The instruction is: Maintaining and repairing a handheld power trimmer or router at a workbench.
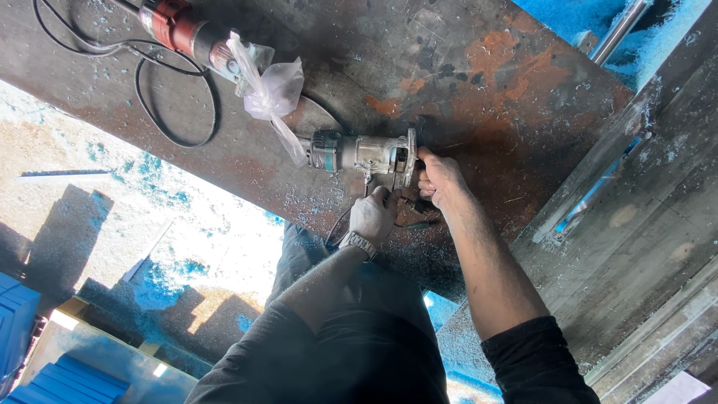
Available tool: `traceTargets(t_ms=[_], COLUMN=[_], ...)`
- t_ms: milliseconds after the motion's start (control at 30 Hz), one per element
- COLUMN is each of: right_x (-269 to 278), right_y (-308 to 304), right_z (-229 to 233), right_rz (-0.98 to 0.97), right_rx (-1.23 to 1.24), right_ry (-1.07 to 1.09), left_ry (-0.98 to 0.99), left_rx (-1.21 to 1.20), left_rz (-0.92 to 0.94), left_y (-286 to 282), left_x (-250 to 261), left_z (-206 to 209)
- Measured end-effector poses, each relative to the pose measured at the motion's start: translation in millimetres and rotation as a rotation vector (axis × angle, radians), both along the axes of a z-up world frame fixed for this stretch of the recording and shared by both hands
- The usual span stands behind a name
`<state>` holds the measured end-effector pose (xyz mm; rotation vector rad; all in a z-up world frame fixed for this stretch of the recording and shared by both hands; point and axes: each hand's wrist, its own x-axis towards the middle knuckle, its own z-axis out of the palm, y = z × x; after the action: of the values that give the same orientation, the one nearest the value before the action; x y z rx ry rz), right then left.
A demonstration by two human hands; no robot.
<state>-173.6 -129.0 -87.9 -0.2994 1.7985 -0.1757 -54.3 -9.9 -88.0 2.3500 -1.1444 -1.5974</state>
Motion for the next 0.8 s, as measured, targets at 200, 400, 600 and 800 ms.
traceTargets(t_ms=[200,400,600,800], right_x=[-18,-39,-53,-64], right_y=[22,67,102,129], right_z=[-23,0,61,53], right_rz=[0.077,0.175,0.404,0.471], right_rx=[-0.139,-0.256,-0.56,-0.749], right_ry=[0.141,0.239,0.126,0.162], left_ry=[0.104,0.148,0.189,0.294], left_rx=[-0.035,-0.126,-0.239,-0.239], left_rz=[0.098,0.209,0.214,0.183], left_y=[2,-25,-62,-99], left_x=[6,13,25,49], left_z=[8,62,58,74])
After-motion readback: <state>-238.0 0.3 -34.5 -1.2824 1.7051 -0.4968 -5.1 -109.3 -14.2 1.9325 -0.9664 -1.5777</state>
